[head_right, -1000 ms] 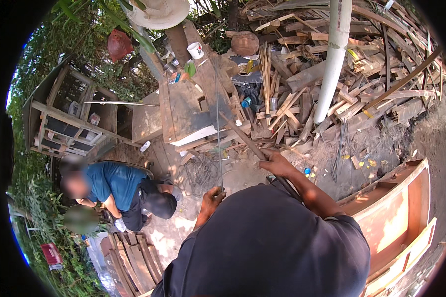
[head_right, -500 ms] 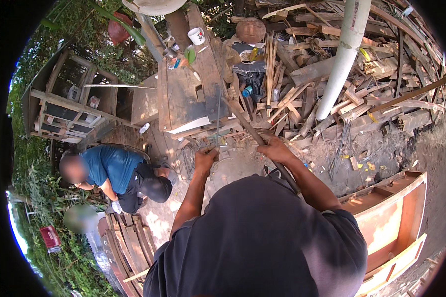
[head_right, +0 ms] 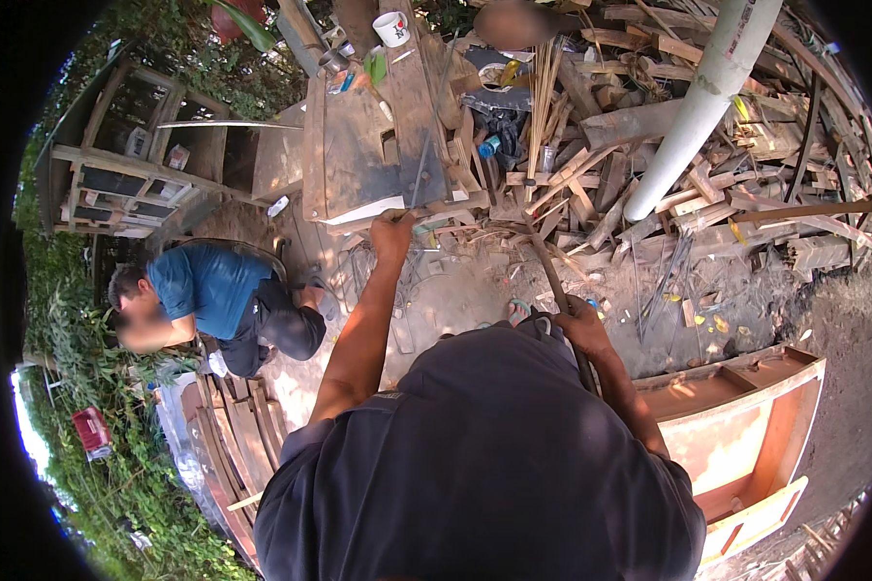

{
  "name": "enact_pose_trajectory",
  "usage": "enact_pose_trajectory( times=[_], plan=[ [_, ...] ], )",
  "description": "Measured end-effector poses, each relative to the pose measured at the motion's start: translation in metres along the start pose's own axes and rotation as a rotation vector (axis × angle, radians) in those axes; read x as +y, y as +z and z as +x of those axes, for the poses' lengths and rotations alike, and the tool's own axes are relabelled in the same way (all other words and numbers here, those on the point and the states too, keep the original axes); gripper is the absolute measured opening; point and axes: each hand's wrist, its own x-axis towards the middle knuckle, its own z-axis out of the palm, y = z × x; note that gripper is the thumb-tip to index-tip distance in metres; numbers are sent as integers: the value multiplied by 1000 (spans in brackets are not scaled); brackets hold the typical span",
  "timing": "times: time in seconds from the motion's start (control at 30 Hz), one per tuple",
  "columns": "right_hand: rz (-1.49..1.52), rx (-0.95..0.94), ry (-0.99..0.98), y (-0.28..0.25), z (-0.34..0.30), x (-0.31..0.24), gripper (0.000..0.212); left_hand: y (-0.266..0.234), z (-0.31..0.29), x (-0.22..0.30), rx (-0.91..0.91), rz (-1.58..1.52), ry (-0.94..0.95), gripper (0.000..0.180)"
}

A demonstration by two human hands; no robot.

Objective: The person bends lengths of metal rebar using a manual bending tool fixed to a wooden workbench.

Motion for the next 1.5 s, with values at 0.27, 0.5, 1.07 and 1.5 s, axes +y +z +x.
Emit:
enact_pose_trajectory(
  times=[0.27, 0.5, 1.07, 1.5],
  plan=[
    [38, -2, 6, -2, 9, 11, 25, 6, -8, -9, 15, 34, 135, 26],
    [-33, -41, 31, -3, 12, -9, 34, 0, -16, -6, 29, 44, 162, 25],
    [117, -251, 30, 0, 5, -64, 28, 19, -45, -41, -165, -505, -321, 32],
    [-399, -190, -283, 27, 65, -81, 38, 21, -30, -16, -143, -1073, -608, 11]
  ],
)
